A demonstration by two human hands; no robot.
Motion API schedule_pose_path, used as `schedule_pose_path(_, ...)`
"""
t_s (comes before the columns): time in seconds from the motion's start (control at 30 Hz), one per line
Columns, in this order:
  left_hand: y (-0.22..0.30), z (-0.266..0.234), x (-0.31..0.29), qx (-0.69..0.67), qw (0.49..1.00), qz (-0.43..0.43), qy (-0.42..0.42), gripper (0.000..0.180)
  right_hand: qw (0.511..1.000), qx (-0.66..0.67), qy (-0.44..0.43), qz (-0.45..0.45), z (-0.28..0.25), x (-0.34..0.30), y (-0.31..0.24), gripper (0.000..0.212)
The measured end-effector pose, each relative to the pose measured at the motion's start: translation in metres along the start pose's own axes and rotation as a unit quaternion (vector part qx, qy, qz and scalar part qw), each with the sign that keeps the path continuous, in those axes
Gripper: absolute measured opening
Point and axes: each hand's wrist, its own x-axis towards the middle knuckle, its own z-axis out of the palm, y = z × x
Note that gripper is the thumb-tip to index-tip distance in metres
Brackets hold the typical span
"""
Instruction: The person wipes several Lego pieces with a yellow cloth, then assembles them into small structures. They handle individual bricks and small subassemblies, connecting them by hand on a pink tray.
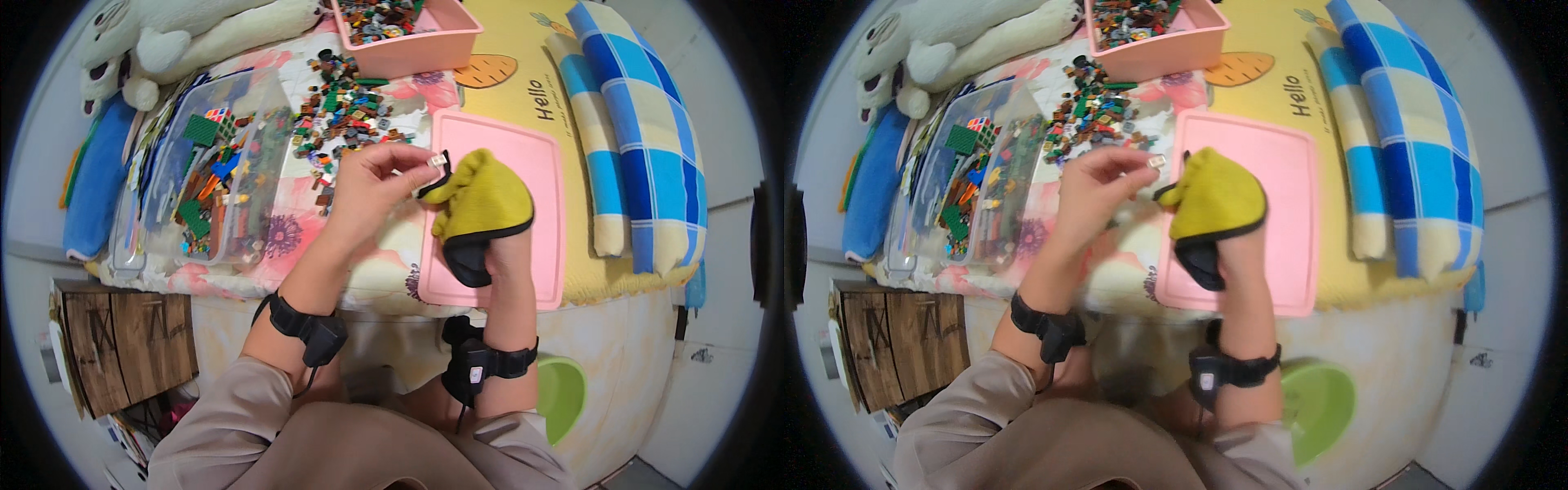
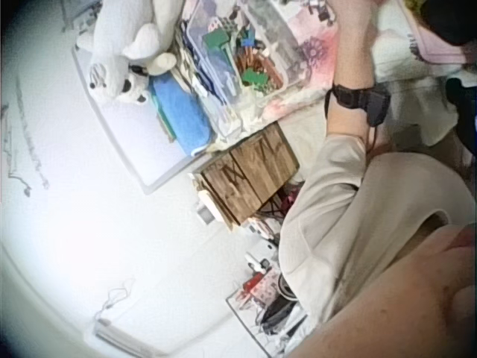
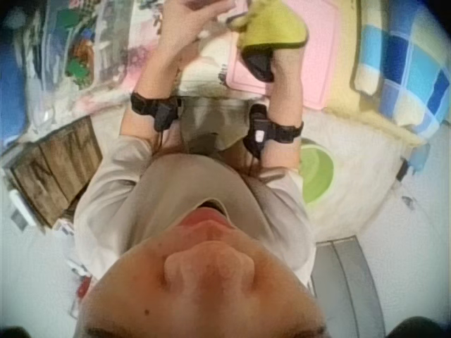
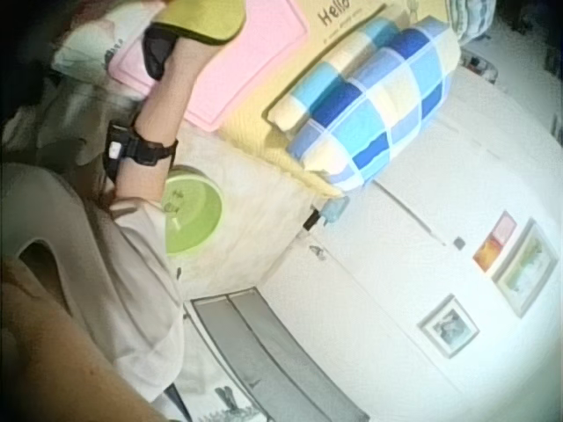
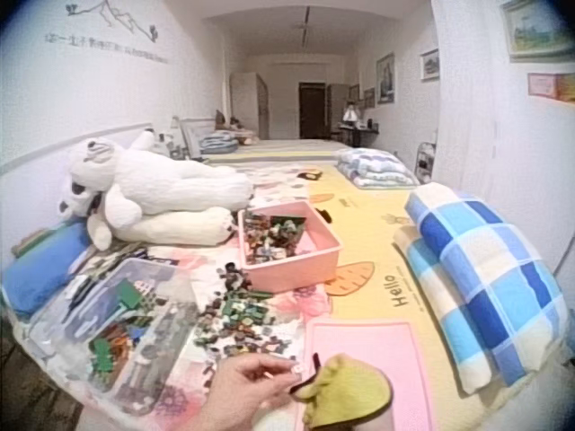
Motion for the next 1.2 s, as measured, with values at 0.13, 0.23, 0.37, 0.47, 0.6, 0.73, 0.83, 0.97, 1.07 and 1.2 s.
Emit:
schedule_pose_path(0.13, -0.012, 0.025, -0.007, 0.076, 0.997, 0.025, -0.014, 0.016, 0.976, -0.18, 0.096, -0.078, 0.001, 0.0, 0.009, 0.037)
schedule_pose_path(0.23, -0.019, 0.027, -0.008, 0.065, 0.997, 0.051, -0.007, 0.016, 0.948, -0.28, 0.092, -0.122, -0.001, -0.002, 0.004, 0.033)
schedule_pose_path(0.37, -0.023, 0.023, -0.007, 0.038, 0.999, 0.01, -0.022, 0.014, 0.861, -0.441, 0.1, -0.232, 0.005, -0.007, 0.001, 0.027)
schedule_pose_path(0.47, -0.024, 0.021, -0.003, -0.131, 0.985, -0.106, -0.036, 0.015, 0.919, -0.322, 0.121, -0.191, 0.01, -0.004, 0.004, 0.025)
schedule_pose_path(0.6, -0.025, 0.019, -0.002, -0.287, 0.937, -0.196, -0.02, 0.016, 0.926, -0.321, 0.1, -0.174, 0.006, 0.001, 0.001, 0.027)
schedule_pose_path(0.73, -0.025, 0.019, -0.005, -0.248, 0.949, -0.195, -0.018, 0.015, 0.909, -0.355, 0.099, -0.196, 0.005, -0.004, 0.001, 0.03)
schedule_pose_path(0.83, -0.023, 0.021, -0.007, -0.201, 0.965, -0.163, -0.029, 0.013, 0.883, -0.41, 0.117, -0.196, 0.007, -0.007, 0.0, 0.03)
schedule_pose_path(0.97, -0.02, 0.022, -0.007, -0.148, 0.98, -0.129, -0.035, 0.011, 0.88, -0.411, 0.121, -0.206, 0.012, -0.007, -0.001, 0.027)
schedule_pose_path(1.07, -0.02, 0.02, -0.005, -0.207, 0.966, -0.149, -0.033, 0.013, 0.91, -0.36, 0.094, -0.185, 0.013, -0.007, -0.002, 0.024)
schedule_pose_path(1.2, -0.026, 0.019, -0.003, -0.304, 0.93, -0.201, -0.033, 0.018, 0.915, -0.342, 0.083, -0.198, 0.011, -0.001, 0.002, 0.027)
